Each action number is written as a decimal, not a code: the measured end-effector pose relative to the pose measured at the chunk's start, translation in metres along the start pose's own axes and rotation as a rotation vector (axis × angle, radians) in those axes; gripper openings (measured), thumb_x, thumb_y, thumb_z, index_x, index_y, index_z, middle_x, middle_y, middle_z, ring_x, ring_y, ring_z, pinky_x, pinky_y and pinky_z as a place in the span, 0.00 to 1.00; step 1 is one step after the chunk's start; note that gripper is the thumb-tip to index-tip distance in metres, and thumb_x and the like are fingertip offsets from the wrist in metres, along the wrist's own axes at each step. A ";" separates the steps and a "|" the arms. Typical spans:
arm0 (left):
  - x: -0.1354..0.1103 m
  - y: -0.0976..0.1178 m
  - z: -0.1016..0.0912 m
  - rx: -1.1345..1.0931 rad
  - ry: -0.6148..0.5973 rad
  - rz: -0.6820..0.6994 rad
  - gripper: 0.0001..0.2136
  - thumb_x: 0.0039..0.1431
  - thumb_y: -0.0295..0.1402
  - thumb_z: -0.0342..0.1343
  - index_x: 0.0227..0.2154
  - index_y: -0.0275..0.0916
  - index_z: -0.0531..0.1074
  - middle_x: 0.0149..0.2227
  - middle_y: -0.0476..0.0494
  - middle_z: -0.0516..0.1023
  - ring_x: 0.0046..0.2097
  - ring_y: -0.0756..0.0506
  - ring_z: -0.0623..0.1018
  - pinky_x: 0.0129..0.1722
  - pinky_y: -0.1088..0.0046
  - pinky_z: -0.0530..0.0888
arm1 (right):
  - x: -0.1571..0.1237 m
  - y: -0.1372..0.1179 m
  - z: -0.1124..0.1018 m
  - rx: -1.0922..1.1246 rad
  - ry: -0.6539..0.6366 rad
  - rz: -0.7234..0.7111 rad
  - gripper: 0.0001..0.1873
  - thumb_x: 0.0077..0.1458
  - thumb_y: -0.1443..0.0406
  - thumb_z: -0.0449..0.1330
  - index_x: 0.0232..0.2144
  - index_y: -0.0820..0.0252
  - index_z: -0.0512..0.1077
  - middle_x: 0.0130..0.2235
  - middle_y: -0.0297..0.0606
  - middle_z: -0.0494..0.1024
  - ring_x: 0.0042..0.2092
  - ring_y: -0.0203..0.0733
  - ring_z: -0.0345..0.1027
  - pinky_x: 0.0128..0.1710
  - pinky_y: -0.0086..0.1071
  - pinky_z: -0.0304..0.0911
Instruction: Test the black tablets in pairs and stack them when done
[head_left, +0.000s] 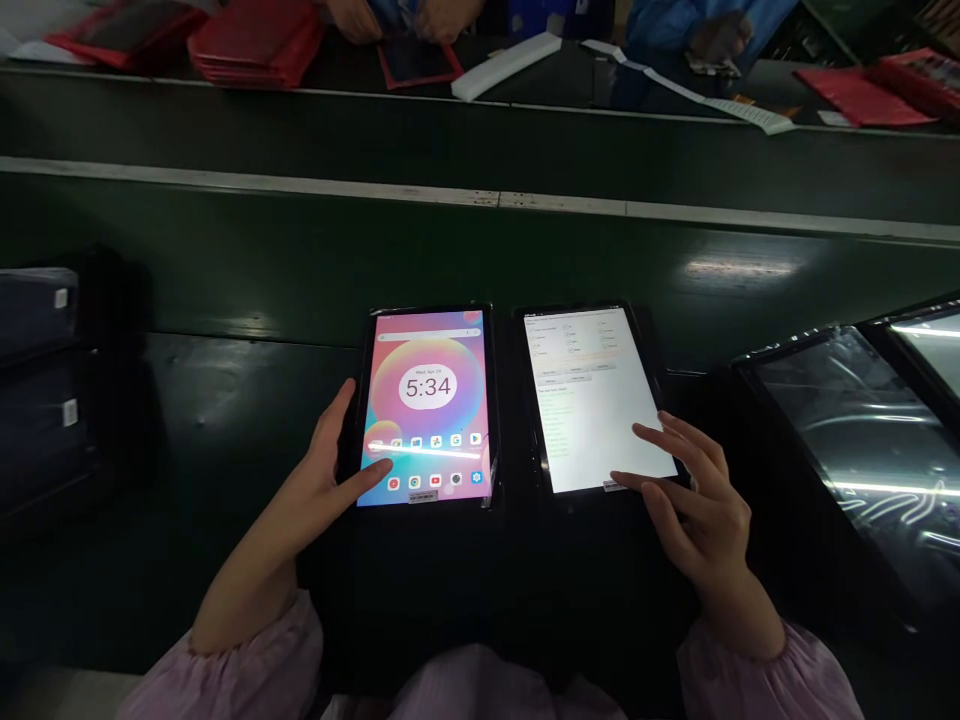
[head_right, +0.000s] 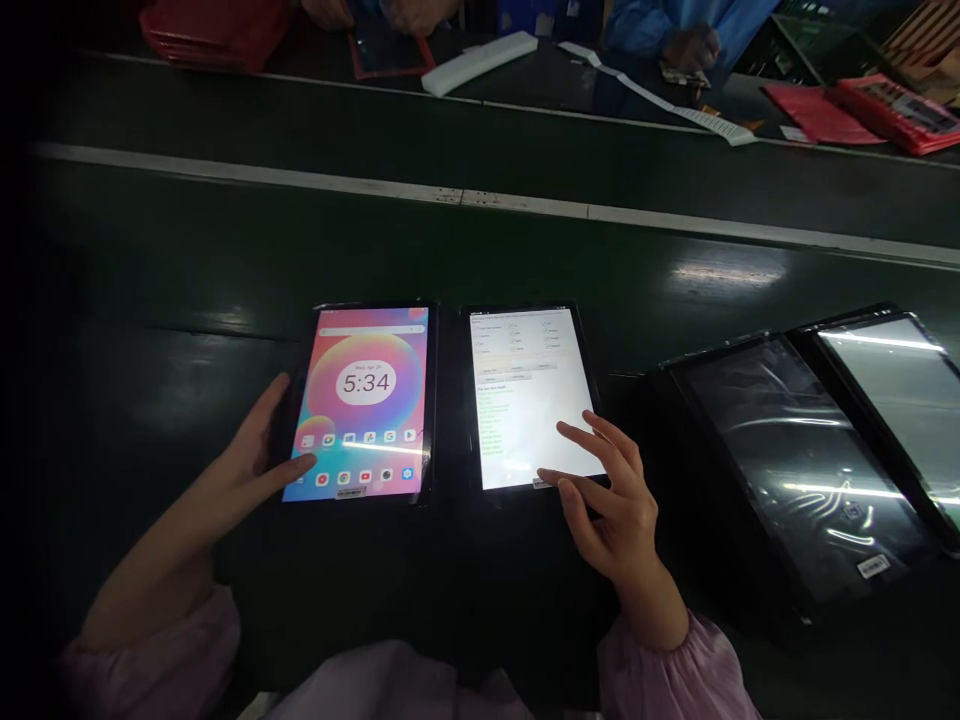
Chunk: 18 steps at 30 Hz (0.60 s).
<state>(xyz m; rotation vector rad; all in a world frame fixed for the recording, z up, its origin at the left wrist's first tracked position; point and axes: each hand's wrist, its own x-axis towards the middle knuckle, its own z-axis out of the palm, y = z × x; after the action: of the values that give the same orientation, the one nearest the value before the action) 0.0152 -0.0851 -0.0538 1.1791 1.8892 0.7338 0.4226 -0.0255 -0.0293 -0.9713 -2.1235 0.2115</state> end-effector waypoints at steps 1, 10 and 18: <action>0.000 0.001 0.000 -0.027 -0.008 -0.022 0.54 0.55 0.63 0.65 0.79 0.53 0.49 0.81 0.41 0.49 0.78 0.25 0.57 0.71 0.42 0.67 | 0.000 0.000 -0.001 0.007 -0.006 -0.010 0.16 0.65 0.73 0.61 0.40 0.50 0.87 0.58 0.39 0.83 0.65 0.59 0.72 0.55 0.54 0.79; -0.004 0.015 0.005 -0.194 0.061 -0.074 0.55 0.51 0.61 0.69 0.77 0.52 0.53 0.81 0.46 0.49 0.80 0.25 0.50 0.74 0.46 0.63 | 0.002 -0.003 -0.002 -0.038 -0.091 -0.081 0.16 0.65 0.71 0.60 0.36 0.49 0.87 0.57 0.39 0.83 0.64 0.60 0.72 0.55 0.55 0.78; -0.005 0.027 0.003 -0.222 0.060 -0.117 0.59 0.47 0.64 0.71 0.78 0.48 0.51 0.82 0.43 0.48 0.80 0.26 0.47 0.74 0.47 0.63 | -0.004 0.001 0.003 -0.101 -0.023 0.017 0.23 0.68 0.72 0.61 0.57 0.41 0.82 0.66 0.35 0.77 0.69 0.61 0.67 0.60 0.59 0.75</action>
<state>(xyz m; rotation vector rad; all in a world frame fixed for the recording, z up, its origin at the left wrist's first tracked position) 0.0316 -0.0784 -0.0331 0.9093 1.8538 0.8965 0.4226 -0.0273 -0.0334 -1.0498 -2.1647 0.1256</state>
